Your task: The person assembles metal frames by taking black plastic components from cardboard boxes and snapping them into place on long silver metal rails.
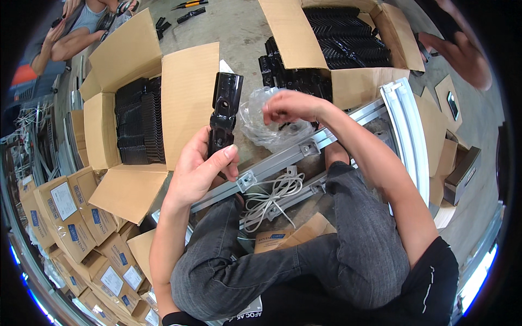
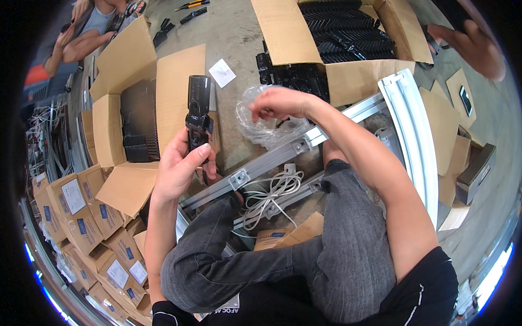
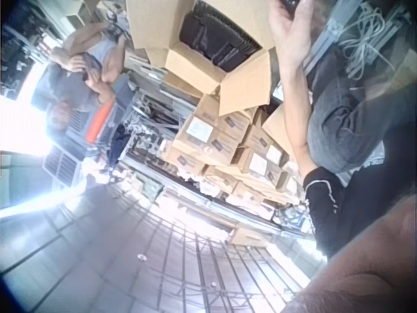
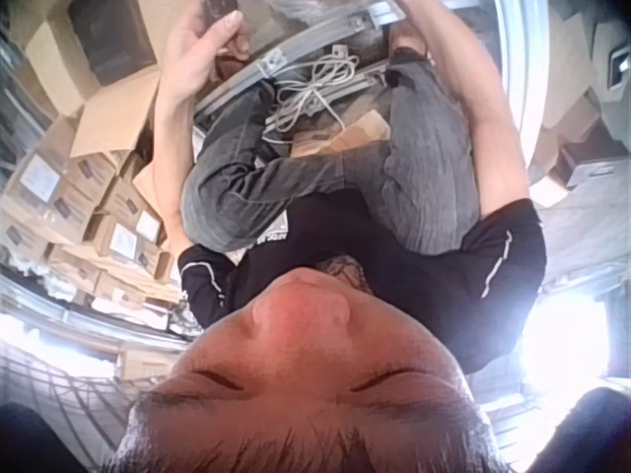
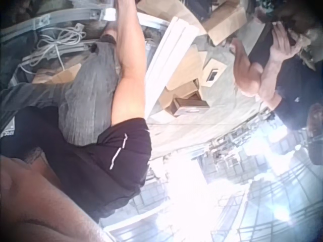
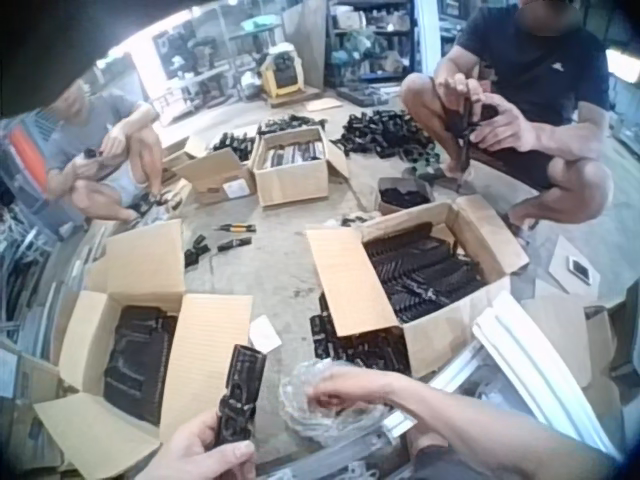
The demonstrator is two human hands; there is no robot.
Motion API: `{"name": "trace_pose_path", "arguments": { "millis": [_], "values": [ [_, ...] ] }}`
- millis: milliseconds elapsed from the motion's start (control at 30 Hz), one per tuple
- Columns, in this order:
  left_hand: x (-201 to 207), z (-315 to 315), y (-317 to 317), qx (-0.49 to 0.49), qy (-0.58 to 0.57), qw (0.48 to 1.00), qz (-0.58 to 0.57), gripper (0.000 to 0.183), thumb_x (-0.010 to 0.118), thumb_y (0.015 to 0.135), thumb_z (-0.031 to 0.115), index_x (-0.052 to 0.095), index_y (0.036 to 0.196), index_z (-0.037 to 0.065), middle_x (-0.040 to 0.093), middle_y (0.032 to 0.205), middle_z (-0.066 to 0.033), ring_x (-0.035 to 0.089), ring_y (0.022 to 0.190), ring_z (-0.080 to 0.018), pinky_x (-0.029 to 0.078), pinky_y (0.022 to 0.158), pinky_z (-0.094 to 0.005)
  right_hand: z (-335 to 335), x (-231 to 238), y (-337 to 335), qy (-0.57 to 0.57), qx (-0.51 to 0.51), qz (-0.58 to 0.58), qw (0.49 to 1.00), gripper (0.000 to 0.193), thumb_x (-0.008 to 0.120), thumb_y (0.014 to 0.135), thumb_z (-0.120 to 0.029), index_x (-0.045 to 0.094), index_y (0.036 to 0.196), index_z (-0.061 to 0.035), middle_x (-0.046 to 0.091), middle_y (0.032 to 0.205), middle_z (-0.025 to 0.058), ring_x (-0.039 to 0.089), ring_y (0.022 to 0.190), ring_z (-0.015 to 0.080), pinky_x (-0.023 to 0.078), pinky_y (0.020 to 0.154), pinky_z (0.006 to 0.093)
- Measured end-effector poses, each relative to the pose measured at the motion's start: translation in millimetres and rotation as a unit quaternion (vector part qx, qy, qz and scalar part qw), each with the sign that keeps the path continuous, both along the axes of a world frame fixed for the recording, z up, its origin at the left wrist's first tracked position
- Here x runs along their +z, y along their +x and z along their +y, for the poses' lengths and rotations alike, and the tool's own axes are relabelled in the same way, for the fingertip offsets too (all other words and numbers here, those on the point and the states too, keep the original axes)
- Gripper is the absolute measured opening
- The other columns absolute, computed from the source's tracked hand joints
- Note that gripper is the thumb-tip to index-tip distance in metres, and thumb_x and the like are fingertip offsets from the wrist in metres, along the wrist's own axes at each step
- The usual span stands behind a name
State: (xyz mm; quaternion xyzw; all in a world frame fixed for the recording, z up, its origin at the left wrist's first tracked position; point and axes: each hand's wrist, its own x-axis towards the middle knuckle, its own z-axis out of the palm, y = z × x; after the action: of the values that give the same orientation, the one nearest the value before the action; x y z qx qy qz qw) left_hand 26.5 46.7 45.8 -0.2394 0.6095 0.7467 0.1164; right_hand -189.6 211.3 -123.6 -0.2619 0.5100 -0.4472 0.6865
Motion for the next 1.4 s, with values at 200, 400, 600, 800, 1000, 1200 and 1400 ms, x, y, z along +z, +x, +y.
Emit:
{"name": "trace_pose_path", "arguments": {
  "millis": [200, 400, 600, 800, 1000, 1200, 1400],
  "values": [
    [-2.4, -2.7, 0.8, 0.036, -0.014, 0.999, 0.025, 0.032, 0.067, 0.096, 0.016, 0.051, 0.117, -0.001, 0.061, 0.086, -0.0042, 0.062, 0.068, -0.0112, 0.053, 0.061, -0.0268, -35.2, -79.6, 35.1, 0.018, 0.308, 0.556, 0.772, 0.025, 0.060, 0.083, -0.010, 0.075, 0.098, 0.0013, 0.075, 0.102, 0.0160, 0.073, 0.094, 0.0267, 0.057, 0.076, 0.0391],
    [-10.8, -3.7, 3.0, 0.061, -0.012, 0.998, 0.020, 0.033, 0.069, 0.095, 0.017, 0.051, 0.117, -0.001, 0.061, 0.087, -0.0040, 0.062, 0.069, -0.0116, 0.052, 0.063, -0.0259, -48.2, -87.3, 51.7, 0.016, 0.356, 0.603, 0.714, 0.032, 0.068, 0.080, -0.019, 0.074, 0.106, -0.0010, 0.071, 0.112, 0.0196, 0.069, 0.105, 0.0355, 0.056, 0.086, 0.0423],
    [-14.0, -5.8, 4.8, 0.046, -0.020, 0.999, 0.007, 0.029, 0.065, 0.096, 0.014, 0.051, 0.118, 0.000, 0.059, 0.080, -0.0044, 0.062, 0.067, -0.0139, 0.055, 0.064, -0.0288, -53.2, -74.8, 56.4, -0.072, 0.376, 0.545, 0.746, 0.031, 0.067, 0.083, -0.024, 0.072, 0.111, -0.0128, 0.072, 0.109, 0.0164, 0.069, 0.103, 0.0355, 0.055, 0.087, 0.0456],
    [-15.6, -6.3, 5.2, 0.033, -0.020, 0.999, -0.002, 0.028, 0.065, 0.096, 0.015, 0.051, 0.115, 0.001, 0.059, 0.080, -0.0051, 0.062, 0.067, -0.0146, 0.056, 0.065, -0.0289, -57.5, -90.7, 65.2, -0.135, 0.367, 0.578, 0.716, 0.030, 0.061, 0.087, -0.030, 0.069, 0.112, -0.0150, 0.072, 0.101, 0.0146, 0.069, 0.100, 0.0361, 0.055, 0.086, 0.0481],
    [-18.7, -7.5, 10.6, 0.045, 0.002, 0.999, 0.011, 0.037, 0.069, 0.095, 0.018, 0.050, 0.119, -0.001, 0.061, 0.086, -0.0021, 0.064, 0.069, -0.0098, 0.046, 0.057, -0.0217, -62.7, -102.1, 80.2, -0.162, 0.417, 0.600, 0.664, 0.029, 0.050, 0.096, -0.029, 0.073, 0.100, -0.0118, 0.073, 0.100, 0.0140, 0.071, 0.096, 0.0365, 0.056, 0.082, 0.0466],
    [-19.2, -5.3, 12.2, 0.065, 0.029, 0.997, 0.011, 0.033, 0.067, 0.095, 0.012, 0.050, 0.119, -0.003, 0.060, 0.085, -0.0034, 0.063, 0.070, -0.0115, 0.053, 0.066, -0.0263, -58.1, -107.9, 83.6, -0.168, 0.443, 0.607, 0.639, 0.027, 0.054, 0.093, -0.026, 0.074, 0.099, -0.0088, 0.074, 0.098, 0.0142, 0.071, 0.097, 0.0360, 0.057, 0.082, 0.0458],
    [-18.4, -8.2, 14.0, 0.068, 0.022, 0.997, 0.005, 0.030, 0.067, 0.096, 0.013, 0.050, 0.115, -0.003, 0.060, 0.084, -0.0040, 0.063, 0.070, -0.0121, 0.054, 0.066, -0.0268, -56.0, -94.2, 54.1, -0.079, 0.356, 0.551, 0.750, 0.027, 0.059, 0.085, -0.025, 0.072, 0.097, -0.0048, 0.073, 0.092, 0.0155, 0.070, 0.089, 0.0351, 0.056, 0.075, 0.0425]
  ]
}}
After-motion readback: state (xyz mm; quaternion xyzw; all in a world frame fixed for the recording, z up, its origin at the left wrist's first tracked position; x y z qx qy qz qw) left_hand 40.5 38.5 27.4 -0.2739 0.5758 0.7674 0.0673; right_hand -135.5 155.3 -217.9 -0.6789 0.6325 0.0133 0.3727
